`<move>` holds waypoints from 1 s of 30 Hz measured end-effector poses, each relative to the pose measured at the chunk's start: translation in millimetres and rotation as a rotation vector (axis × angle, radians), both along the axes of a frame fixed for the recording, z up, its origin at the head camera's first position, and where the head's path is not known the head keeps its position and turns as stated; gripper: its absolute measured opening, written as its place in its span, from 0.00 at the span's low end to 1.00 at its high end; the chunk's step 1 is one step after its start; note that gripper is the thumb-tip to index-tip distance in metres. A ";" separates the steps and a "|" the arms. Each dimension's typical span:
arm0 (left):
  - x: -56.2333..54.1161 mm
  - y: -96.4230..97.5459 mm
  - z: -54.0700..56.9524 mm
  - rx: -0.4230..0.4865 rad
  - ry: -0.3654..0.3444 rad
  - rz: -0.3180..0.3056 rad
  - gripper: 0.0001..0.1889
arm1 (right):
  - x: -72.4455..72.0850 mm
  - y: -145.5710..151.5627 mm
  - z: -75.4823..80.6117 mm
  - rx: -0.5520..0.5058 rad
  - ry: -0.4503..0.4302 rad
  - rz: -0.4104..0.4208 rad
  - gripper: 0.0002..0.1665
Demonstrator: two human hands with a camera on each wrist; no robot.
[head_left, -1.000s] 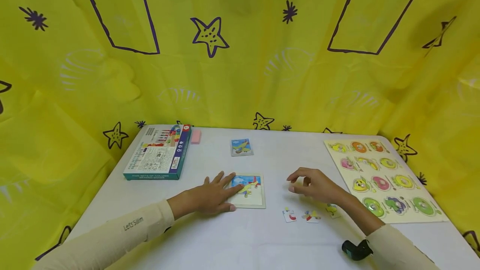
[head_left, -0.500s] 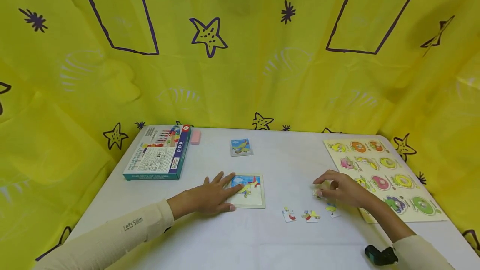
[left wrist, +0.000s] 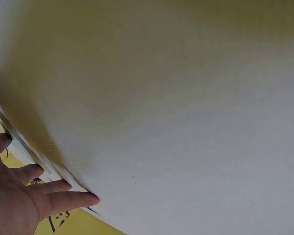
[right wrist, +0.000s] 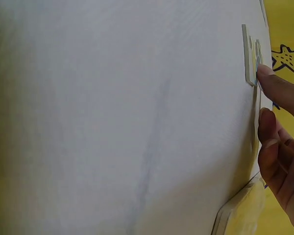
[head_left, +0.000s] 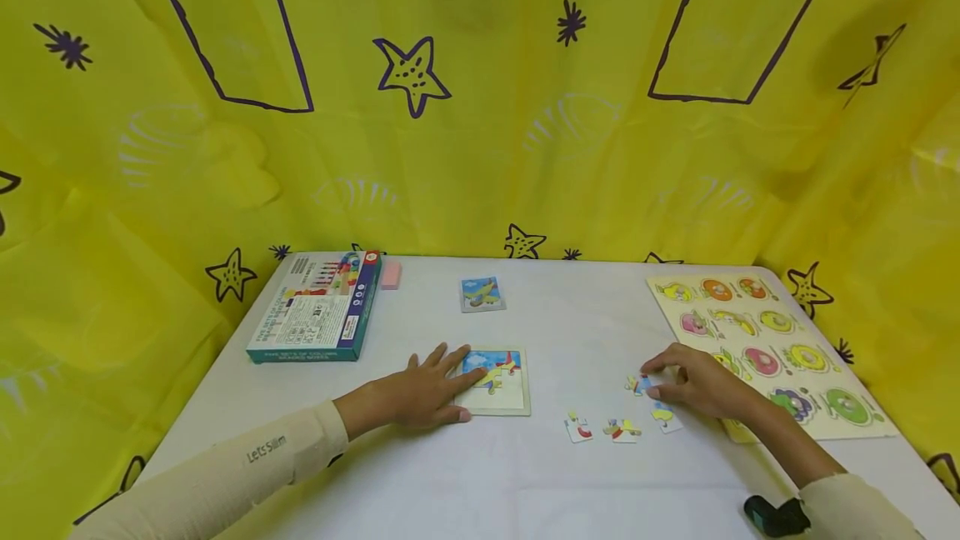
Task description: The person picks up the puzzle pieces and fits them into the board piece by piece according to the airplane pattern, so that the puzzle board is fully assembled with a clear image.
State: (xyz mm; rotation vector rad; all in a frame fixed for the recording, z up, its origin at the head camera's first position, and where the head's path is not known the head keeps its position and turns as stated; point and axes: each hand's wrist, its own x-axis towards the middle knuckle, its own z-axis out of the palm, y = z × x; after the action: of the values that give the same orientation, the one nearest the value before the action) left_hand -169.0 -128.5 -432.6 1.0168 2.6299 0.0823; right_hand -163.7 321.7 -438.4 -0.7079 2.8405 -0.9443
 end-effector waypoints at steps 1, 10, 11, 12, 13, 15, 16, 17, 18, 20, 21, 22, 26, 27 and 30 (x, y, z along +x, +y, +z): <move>0.0 0.0 0.1 0.001 -0.002 0.000 0.35 | -0.4 0.0 0.5 0.008 -0.004 -0.001 0.14; -0.4 -0.1 -1.2 0.003 -0.003 0.004 0.35 | -1.9 -2.2 3.1 0.000 -0.088 -0.002 0.12; -0.4 0.0 -1.5 0.003 0.000 0.003 0.35 | -1.9 -2.7 3.5 -0.011 -0.110 0.002 0.13; -0.1 0.1 -1.4 0.003 0.000 0.004 0.35 | -2.0 -3.1 3.8 -0.028 -0.130 0.006 0.13; 0.0 0.3 -1.3 0.003 -0.003 0.006 0.35 | -2.2 -3.4 3.9 -0.048 -0.147 0.012 0.13; 0.3 0.5 -0.7 0.004 -0.003 0.010 0.35 | -2.4 -3.7 4.1 -0.096 -0.173 0.029 0.13; 0.4 0.6 -0.4 0.005 -0.005 0.012 0.35 | -2.6 -3.6 3.8 -0.117 -0.178 0.040 0.12; 0.5 0.6 0.0 0.007 -0.007 0.013 0.35 | -3.0 -3.4 3.5 -0.138 -0.185 0.051 0.12; 0.7 0.6 0.5 0.008 -0.010 0.014 0.35 | -3.1 -3.3 3.2 -0.158 -0.188 0.064 0.11; 0.7 0.6 1.1 0.011 -0.011 0.015 0.35 | -3.1 -3.4 2.7 -0.188 -0.196 0.090 0.11; 0.8 0.5 1.4 0.012 -0.013 0.014 0.35 | -3.1 -3.4 2.5 -0.198 -0.201 0.101 0.11; 0.9 0.5 1.7 0.013 -0.014 0.012 0.35 | -3.1 -3.5 2.5 -0.209 -0.213 0.110 0.10; 1.3 0.2 2.0 0.014 -0.018 0.011 0.35 | -2.6 -4.5 3.7 -0.251 -0.255 0.140 0.08; 1.5 0.1 2.2 0.014 -0.018 0.011 0.35 | -2.6 -5.0 4.1 -0.260 -0.258 0.147 0.08; 1.7 0.1 2.3 0.013 -0.017 0.011 0.35 | -2.7 -7.2 5.5 -0.272 -0.240 0.170 0.06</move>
State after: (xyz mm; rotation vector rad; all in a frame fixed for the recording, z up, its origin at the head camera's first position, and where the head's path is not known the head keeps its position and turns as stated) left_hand -167.2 -128.4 -430.3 1.0018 2.6229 0.1094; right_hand -166.4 314.5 -432.9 -0.7843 2.4306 -1.3023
